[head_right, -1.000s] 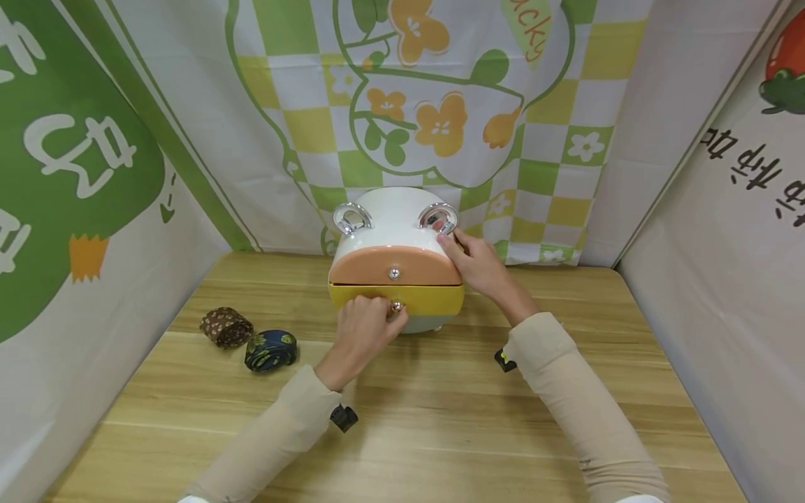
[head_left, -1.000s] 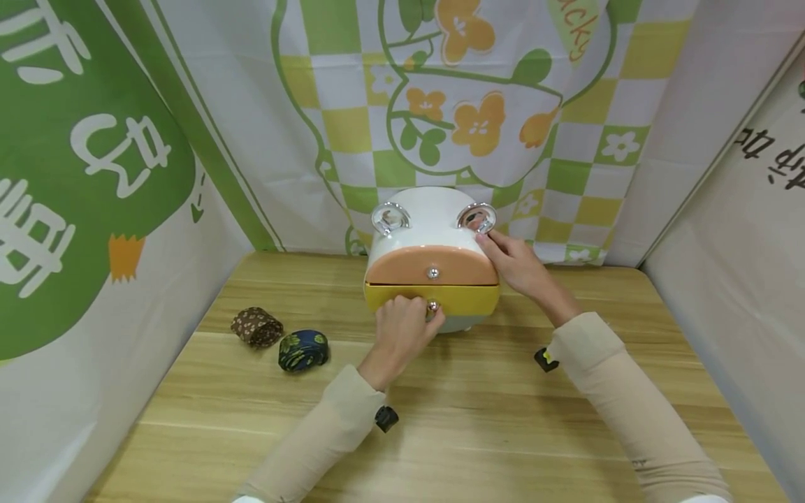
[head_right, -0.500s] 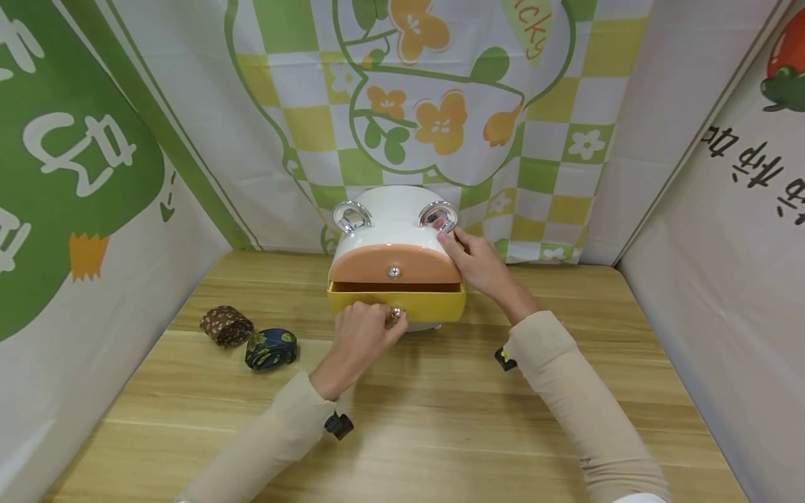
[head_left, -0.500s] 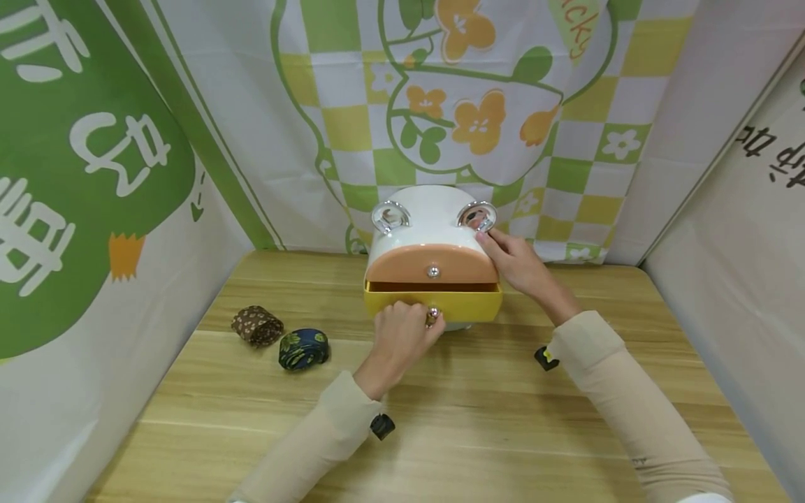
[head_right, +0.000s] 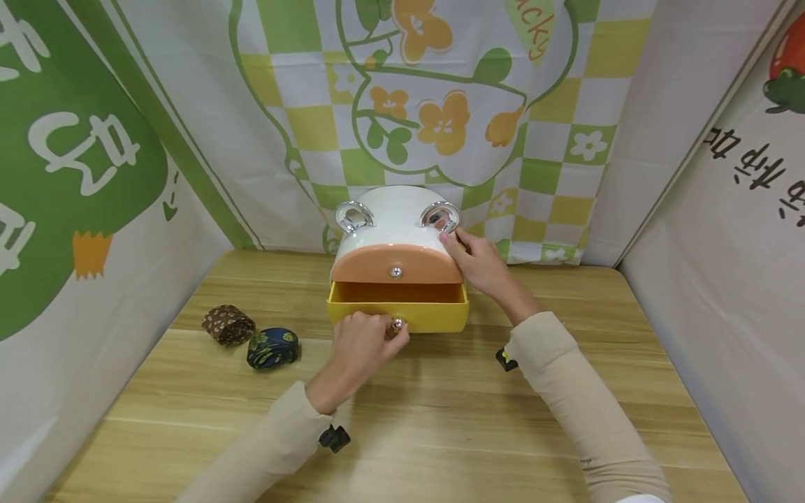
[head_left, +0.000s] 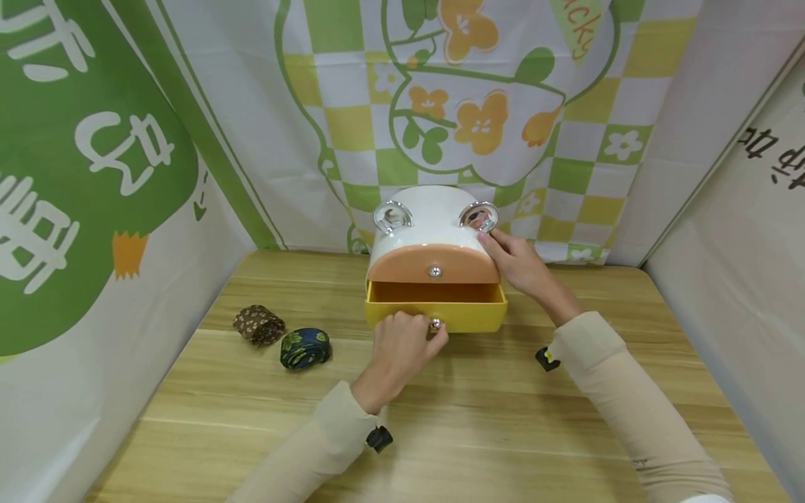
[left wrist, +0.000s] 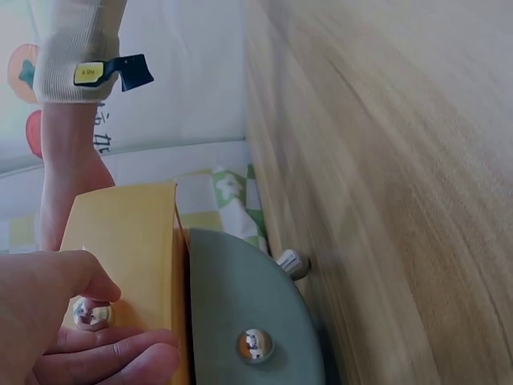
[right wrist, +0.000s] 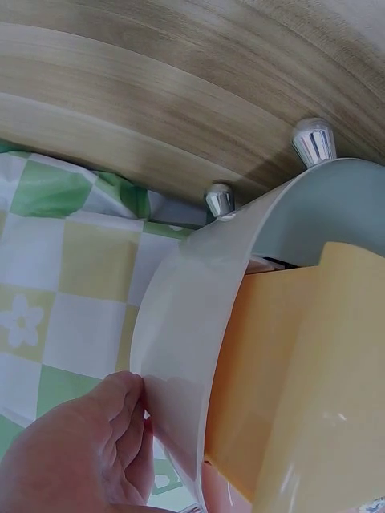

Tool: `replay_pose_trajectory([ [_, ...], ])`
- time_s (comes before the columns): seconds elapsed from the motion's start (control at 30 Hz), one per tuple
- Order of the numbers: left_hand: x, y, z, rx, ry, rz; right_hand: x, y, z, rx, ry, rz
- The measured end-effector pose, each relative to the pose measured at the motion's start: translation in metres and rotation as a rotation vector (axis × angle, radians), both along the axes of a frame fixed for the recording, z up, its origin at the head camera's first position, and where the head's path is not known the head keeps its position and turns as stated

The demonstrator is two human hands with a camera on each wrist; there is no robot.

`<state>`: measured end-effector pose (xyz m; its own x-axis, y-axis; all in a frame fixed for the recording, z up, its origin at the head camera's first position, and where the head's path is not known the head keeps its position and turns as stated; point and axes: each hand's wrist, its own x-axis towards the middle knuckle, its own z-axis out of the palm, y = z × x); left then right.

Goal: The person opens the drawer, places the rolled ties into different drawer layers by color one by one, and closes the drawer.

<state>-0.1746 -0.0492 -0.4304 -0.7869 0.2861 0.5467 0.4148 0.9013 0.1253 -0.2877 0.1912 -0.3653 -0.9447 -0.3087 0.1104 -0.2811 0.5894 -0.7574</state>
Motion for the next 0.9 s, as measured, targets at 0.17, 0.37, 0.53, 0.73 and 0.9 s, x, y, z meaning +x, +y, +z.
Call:
replay_pose_trajectory([
  [0.17,0.007,-0.001,0.0,0.0,0.009,-0.01,-0.001,0.0,-0.001,-0.003,0.001,-0.009],
  [0.37,0.014,-0.002,0.001,0.009,-0.034,-0.019,0.0,0.0,0.0,0.007,-0.002,-0.014],
  [0.53,0.019,-0.003,0.001,0.013,-0.037,-0.025,0.0,0.0,0.0,0.011,-0.007,-0.007],
  [0.73,0.026,-0.003,0.001,-0.015,-0.025,-0.02,-0.002,0.0,-0.002,-0.008,0.002,0.002],
  [0.9,0.033,-0.003,0.002,-0.018,-0.038,-0.033,-0.001,0.0,-0.002,-0.006,-0.003,0.002],
])
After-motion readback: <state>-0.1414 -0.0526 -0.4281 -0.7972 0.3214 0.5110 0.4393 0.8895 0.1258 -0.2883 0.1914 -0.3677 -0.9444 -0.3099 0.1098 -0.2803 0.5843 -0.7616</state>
